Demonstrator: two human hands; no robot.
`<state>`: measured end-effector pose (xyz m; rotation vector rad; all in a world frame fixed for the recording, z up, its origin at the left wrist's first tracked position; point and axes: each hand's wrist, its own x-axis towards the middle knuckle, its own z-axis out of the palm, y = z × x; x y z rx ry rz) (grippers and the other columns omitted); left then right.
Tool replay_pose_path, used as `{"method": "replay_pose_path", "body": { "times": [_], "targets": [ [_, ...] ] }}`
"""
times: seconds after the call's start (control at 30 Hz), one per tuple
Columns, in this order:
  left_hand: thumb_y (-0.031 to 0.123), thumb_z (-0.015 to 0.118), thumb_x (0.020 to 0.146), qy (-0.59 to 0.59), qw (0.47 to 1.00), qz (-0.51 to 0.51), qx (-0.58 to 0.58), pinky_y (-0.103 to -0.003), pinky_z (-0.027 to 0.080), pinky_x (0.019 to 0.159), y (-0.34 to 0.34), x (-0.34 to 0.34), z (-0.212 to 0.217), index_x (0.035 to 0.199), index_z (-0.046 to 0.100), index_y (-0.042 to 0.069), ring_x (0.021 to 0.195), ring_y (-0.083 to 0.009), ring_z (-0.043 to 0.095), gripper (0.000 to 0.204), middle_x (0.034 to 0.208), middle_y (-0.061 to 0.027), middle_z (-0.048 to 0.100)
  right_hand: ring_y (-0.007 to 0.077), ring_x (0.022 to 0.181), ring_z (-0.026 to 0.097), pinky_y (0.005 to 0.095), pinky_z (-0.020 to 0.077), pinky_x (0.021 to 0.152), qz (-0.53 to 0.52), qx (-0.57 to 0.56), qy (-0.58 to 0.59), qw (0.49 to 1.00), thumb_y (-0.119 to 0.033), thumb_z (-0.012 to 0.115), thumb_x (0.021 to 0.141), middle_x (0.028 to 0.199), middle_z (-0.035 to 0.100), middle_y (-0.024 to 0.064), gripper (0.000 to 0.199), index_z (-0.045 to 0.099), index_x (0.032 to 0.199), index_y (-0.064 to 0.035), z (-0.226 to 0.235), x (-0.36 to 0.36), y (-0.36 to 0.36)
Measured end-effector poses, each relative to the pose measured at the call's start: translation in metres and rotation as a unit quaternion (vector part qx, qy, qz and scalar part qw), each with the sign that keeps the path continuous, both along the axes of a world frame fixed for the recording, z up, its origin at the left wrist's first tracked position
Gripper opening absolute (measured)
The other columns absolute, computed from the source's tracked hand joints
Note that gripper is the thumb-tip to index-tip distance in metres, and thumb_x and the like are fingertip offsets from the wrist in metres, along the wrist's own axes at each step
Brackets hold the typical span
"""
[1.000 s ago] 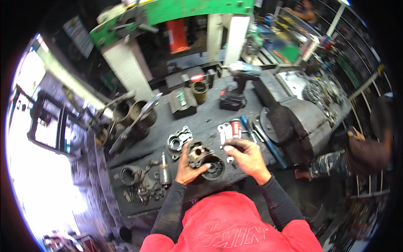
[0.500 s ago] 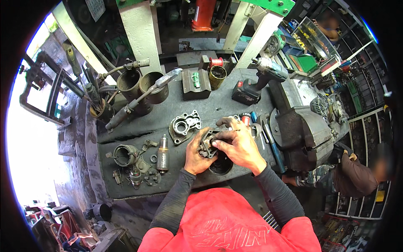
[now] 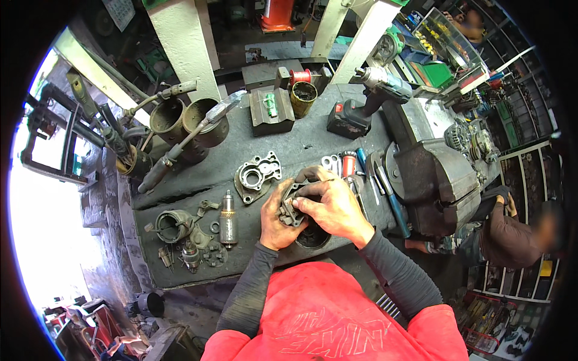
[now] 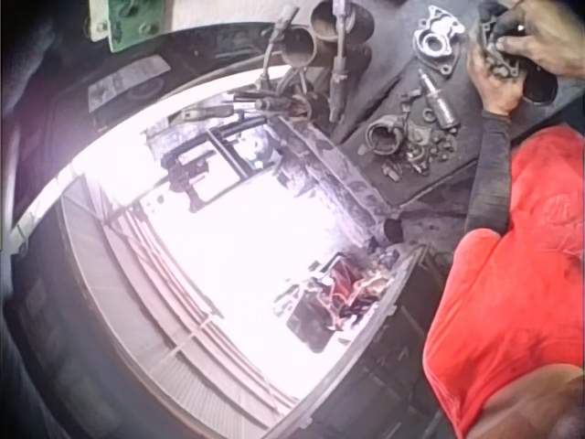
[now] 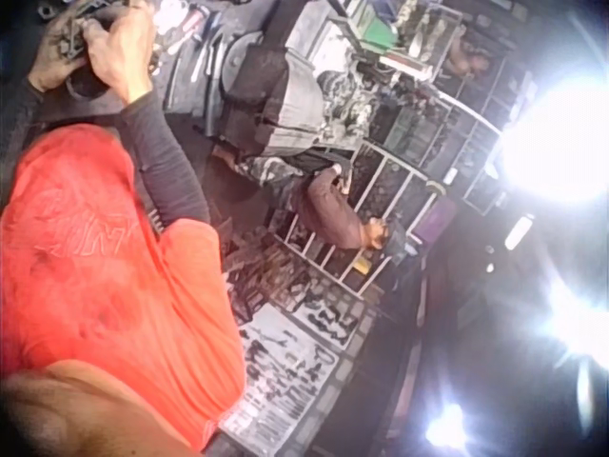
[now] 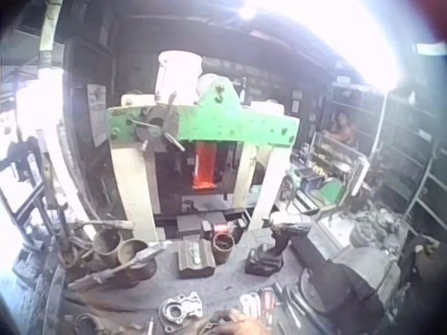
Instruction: The person assembles small mechanical components on a workbench, inserting a spring and other parts into a cylindrical housing. They use a screwdriver to adjust internal components and handle various disassembled parts throughout the process.
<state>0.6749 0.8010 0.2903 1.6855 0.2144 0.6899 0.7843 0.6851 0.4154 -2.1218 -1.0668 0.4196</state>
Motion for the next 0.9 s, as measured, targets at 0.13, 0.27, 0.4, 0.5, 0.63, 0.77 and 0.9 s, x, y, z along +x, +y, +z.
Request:
{"method": "replay_pose_path", "body": {
  "times": [0.13,0.27,0.4,0.5,0.63,0.77,0.9],
  "targets": [
    [0.010,0.092,0.064,0.003,1.000,0.009,0.028,-0.042,0.053,0.104,0.000,-0.001,0.003,0.144,0.053,0.000,0.120,-0.0324,0.068,0.089,0.131,-0.0195,0.066,0.0337,0.116,0.064,0.0416,0.0504,0.100,-0.025,-0.005,-0.022,0.999,-0.018,0.080,0.084,0.121,0.067,0.0143,0.024,0.079,0.100,0.0006,-0.006,-0.006,0.003],
    [0.012,0.093,0.067,0.023,1.000,-0.010,-0.001,-0.042,0.054,0.103,0.001,-0.002,0.004,0.144,0.052,0.001,0.120,-0.0326,0.067,0.088,0.132,-0.0190,0.066,0.0395,0.110,0.064,0.0467,0.0509,0.096,-0.052,0.031,-0.007,0.998,-0.023,0.079,0.083,0.120,0.067,0.0177,0.029,0.079,0.101,0.0001,-0.008,-0.012,0.005],
    [0.013,0.095,0.067,0.018,1.000,-0.024,-0.001,-0.042,0.053,0.103,0.004,-0.001,0.005,0.144,0.052,0.001,0.121,-0.0329,0.067,0.089,0.133,-0.0181,0.065,0.0393,0.115,0.063,0.0454,0.0510,0.099,-0.025,0.002,-0.019,0.999,-0.021,0.078,0.083,0.122,0.067,0.0165,0.027,0.078,0.097,0.0019,-0.005,-0.008,0.002],
    [0.012,0.094,0.067,0.040,0.998,-0.027,-0.028,-0.041,0.053,0.104,0.004,-0.001,0.005,0.144,0.053,0.000,0.121,-0.0310,0.067,0.088,0.132,-0.0188,0.066,0.0375,0.111,0.066,0.0438,0.0529,0.096,-0.012,0.034,-0.005,0.999,-0.018,0.078,0.083,0.120,0.067,0.0160,0.024,0.077,0.095,0.0027,-0.005,-0.007,0.003],
    [0.011,0.093,0.067,0.027,1.000,0.001,-0.002,-0.041,0.054,0.104,0.005,0.000,0.005,0.144,0.054,-0.001,0.119,-0.0308,0.068,0.087,0.132,-0.0193,0.067,0.0371,0.103,0.069,0.0434,0.0555,0.087,-0.079,0.061,0.004,0.995,-0.016,0.078,0.083,0.118,0.067,0.0151,0.021,0.076,0.091,0.0032,-0.010,-0.016,0.011],
    [0.011,0.092,0.068,0.025,0.999,-0.030,-0.001,-0.041,0.053,0.104,0.007,0.000,0.005,0.144,0.054,-0.001,0.121,-0.0315,0.068,0.086,0.133,-0.0200,0.067,0.0362,0.097,0.071,0.0426,0.0567,0.083,-0.064,0.068,-0.025,0.995,-0.017,0.078,0.083,0.116,0.068,0.0142,0.021,0.076,0.090,0.0027,-0.008,-0.013,0.007],
    [0.011,0.092,0.069,0.028,0.999,-0.026,0.001,-0.041,0.053,0.105,0.006,0.001,0.005,0.144,0.054,-0.001,0.122,-0.0309,0.068,0.085,0.135,-0.0197,0.067,0.0347,0.093,0.072,0.0416,0.0570,0.079,-0.083,0.078,-0.043,0.993,-0.016,0.078,0.083,0.113,0.068,0.0129,0.019,0.075,0.088,0.0021,-0.010,-0.012,0.008]
  ]
}}
